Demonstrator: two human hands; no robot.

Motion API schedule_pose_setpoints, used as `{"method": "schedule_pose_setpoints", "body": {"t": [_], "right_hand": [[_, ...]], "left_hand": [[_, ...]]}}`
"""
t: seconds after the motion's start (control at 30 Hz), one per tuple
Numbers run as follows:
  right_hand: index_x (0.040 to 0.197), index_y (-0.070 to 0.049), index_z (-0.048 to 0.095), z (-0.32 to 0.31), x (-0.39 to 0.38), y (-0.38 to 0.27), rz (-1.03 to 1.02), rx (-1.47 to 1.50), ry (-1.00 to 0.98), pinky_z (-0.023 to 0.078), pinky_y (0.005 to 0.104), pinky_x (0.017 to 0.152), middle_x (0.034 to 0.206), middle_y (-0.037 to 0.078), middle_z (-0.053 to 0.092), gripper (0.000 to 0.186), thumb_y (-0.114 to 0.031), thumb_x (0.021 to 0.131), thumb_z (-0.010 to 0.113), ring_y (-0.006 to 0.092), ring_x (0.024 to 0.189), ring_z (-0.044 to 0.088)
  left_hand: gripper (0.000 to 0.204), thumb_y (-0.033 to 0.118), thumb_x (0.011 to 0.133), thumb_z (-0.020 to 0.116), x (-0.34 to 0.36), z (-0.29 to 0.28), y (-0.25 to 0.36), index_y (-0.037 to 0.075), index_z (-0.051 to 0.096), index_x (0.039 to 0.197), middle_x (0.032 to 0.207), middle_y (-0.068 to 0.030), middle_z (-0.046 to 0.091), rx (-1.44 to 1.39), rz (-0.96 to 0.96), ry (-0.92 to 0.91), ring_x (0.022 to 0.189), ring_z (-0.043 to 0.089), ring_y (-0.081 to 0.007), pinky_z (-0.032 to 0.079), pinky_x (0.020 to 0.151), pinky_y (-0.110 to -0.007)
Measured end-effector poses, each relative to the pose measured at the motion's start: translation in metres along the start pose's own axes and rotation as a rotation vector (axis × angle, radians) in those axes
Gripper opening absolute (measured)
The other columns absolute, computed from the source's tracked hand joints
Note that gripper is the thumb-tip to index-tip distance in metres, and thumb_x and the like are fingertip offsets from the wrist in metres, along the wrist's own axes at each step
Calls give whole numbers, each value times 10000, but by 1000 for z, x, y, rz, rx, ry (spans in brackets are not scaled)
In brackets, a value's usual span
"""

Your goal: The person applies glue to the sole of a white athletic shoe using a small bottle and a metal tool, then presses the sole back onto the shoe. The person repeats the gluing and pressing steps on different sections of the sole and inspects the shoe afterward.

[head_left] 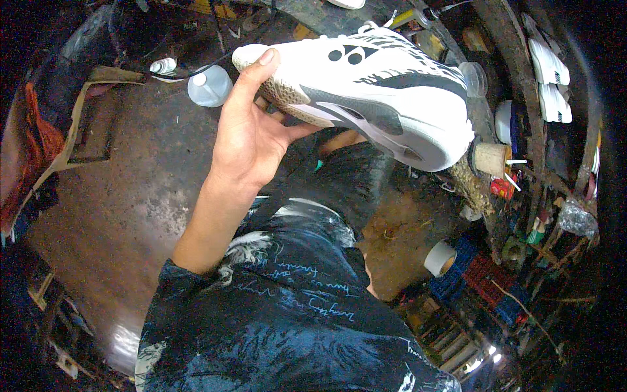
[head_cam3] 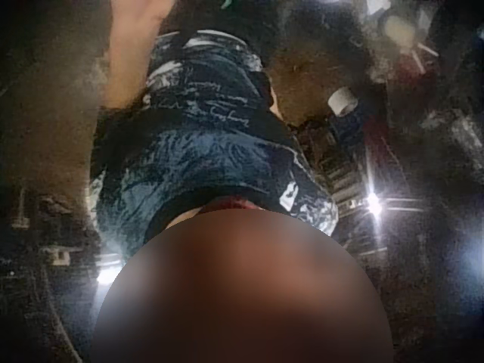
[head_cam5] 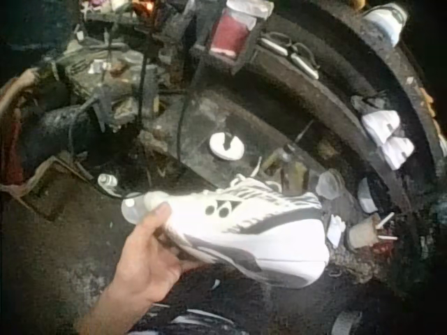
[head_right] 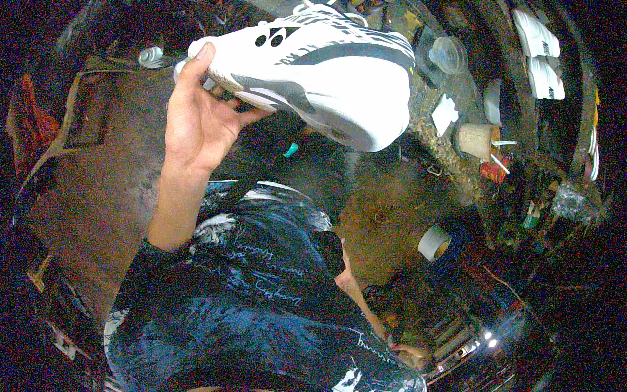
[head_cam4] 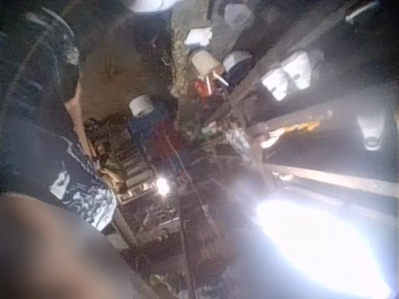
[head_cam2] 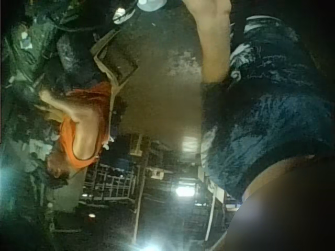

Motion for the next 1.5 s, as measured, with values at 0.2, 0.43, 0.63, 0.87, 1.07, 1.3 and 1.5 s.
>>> {"method": "schedule_pose_setpoints", "body": {"t": [0.2,0.43,0.63,0.87,1.07,1.3,1.5], "right_hand": [[1392,-83,693,12,-18,-4,54,112,26,556,484,1065,1282,126,766,629,-596,1060,545,312,1135,735],[1382,-90,698,17,-25,-8,77,194,26,570,491,1047,1286,123,766,575,-550,1072,545,319,1133,738],[1373,-97,703,40,-26,-28,71,244,5,581,498,1032,1290,120,766,530,-511,1082,545,324,1132,741],[1353,-96,711,14,-2,-45,28,223,75,603,509,991,1295,118,765,454,-428,1100,532,326,1096,754],[1412,-54,678,-53,68,-47,-57,-250,-12,578,464,1040,1347,105,743,513,-440,1127,497,272,1157,730],[1531,-25,591,-64,66,-33,-232,-545,-193,458,397,1177,1509,99,643,558,-400,1123,525,241,1356,601],[1314,-23,727,-46,61,-99,-135,-988,56,572,411,976,1248,93,776,421,-360,1074,651,220,1070,724]], "left_hand": [[707,520,987,716,1,-1,-2,83,499,1499,1431,-160,545,-19,-35,-41,1332,586,-357,571,1012,-660],[720,507,989,721,1,0,-3,92,472,1522,1442,-166,532,-16,-21,-77,1348,574,-357,560,1025,-671],[655,462,974,755,-6,4,-13,84,525,1457,1421,-146,557,-25,-36,-52,1334,577,-330,557,1030,-652],[748,493,959,759,-15,12,-23,101,464,1524,1461,-163,510,-7,-53,-86,1355,554,-352,545,1049,-668],[712,495,959,759,-25,18,-34,88,504,1485,1414,-149,547,31,-39,-86,1329,571,-333,551,1048,-667],[688,479,960,762,-33,27,-54,82,527,1471,1411,-136,566,77,-58,-139,1322,572,-320,556,1047,-643],[595,431,974,761,-38,31,-70,96,563,1424,1340,-119,638,34,-106,-190,1249,646,-304,600,985,-603]]}}
Point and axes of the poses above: each hand's wrist, its own x-axis towards the middle knuckle, its own z-axis out of the palm, y = z × x, the point moved 8 cm from there along x, towards the middle knuckle
